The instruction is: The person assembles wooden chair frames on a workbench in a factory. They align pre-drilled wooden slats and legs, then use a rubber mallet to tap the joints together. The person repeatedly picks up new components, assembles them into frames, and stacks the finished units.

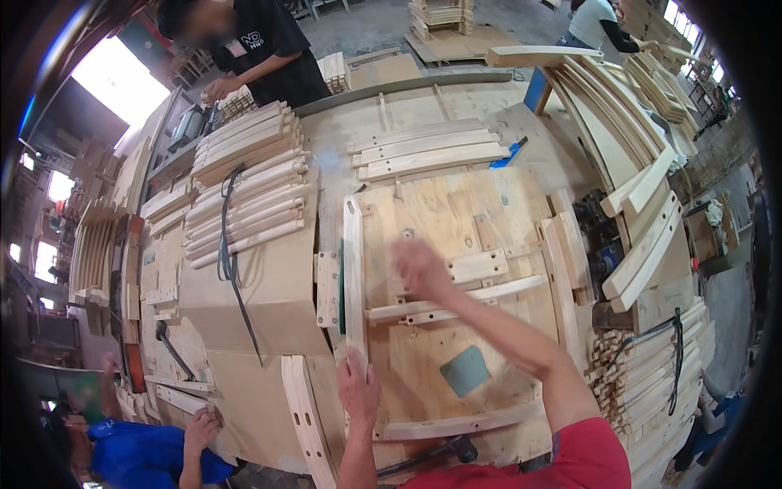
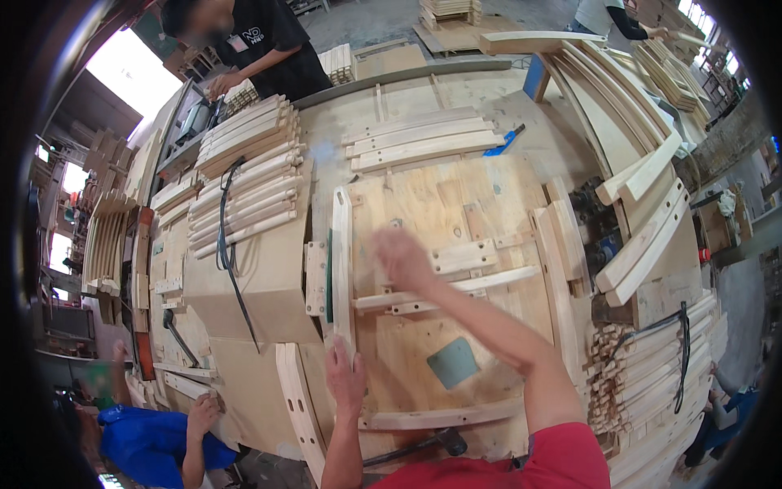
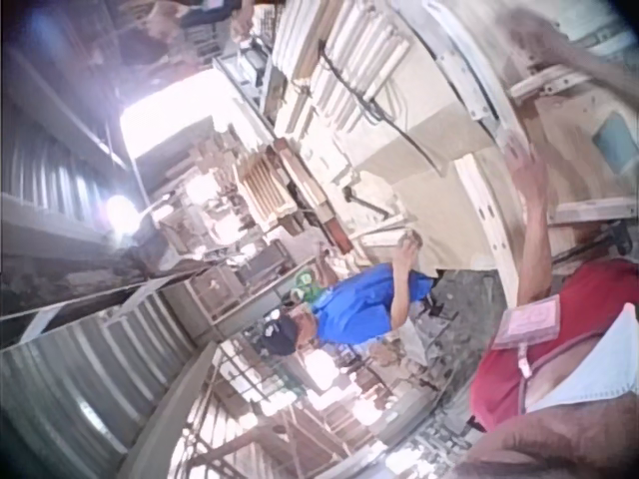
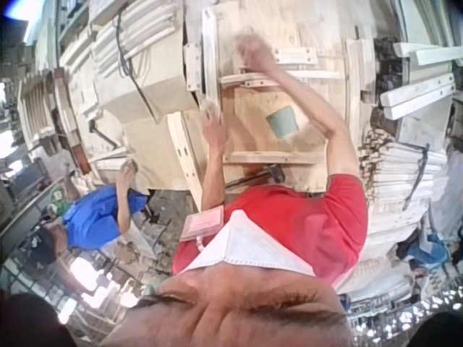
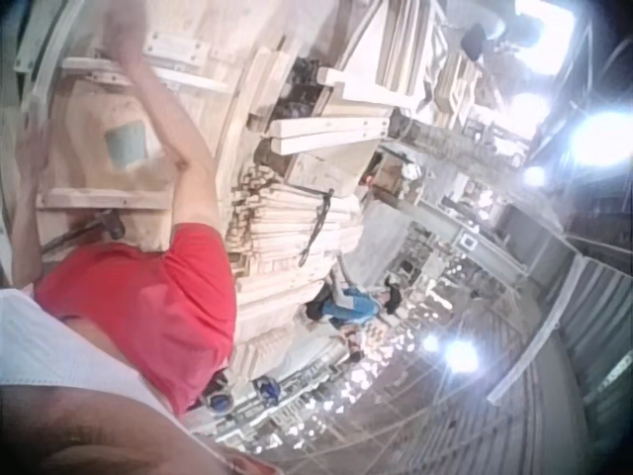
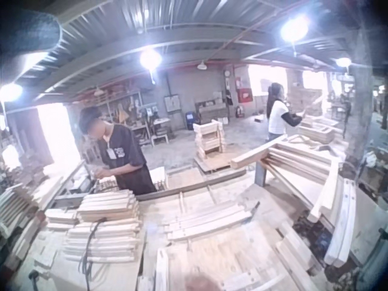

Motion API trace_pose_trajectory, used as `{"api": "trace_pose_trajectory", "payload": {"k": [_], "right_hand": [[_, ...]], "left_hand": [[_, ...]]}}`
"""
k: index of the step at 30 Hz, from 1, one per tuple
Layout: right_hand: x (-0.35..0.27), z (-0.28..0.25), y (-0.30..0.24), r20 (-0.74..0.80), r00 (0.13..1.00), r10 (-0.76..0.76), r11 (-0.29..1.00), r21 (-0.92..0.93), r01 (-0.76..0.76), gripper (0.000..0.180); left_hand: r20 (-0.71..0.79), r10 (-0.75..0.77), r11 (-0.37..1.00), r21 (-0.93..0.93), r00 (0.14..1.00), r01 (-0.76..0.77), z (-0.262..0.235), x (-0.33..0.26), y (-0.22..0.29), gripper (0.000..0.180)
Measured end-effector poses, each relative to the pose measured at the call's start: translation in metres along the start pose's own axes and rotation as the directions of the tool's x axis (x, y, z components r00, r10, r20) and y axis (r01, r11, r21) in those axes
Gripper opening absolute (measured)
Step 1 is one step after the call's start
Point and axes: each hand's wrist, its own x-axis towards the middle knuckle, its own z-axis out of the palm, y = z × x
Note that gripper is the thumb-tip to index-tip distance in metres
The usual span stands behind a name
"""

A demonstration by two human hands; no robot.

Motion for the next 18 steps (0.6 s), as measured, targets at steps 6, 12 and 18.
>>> {"api": "trace_pose_trajectory", "payload": {"k": [6, 12, 18], "right_hand": [[0.122, -0.081, 0.199, 0.05, 0.957, 0.285, 0.763, -0.616, -0.195, 0.044], [0.151, -0.051, 0.215, 0.303, 0.869, 0.392, 0.693, -0.718, -0.062, 0.029], [0.154, -0.103, 0.204, 0.181, 0.903, 0.39, 0.686, -0.711, -0.155, 0.035]], "left_hand": [[0.001, 0.083, 0.995, -0.059, 0.997, -0.082, 0.016, 0.008, 0.007, 0.068], [-0.021, 0.048, 0.999, 0.007, 0.999, -0.048, 0.007, -0.002, -0.001, 0.065], [-0.019, 0.1, 0.992, -0.07, 0.995, -0.101, 0.008, 0.005, 0.007, 0.062]]}}
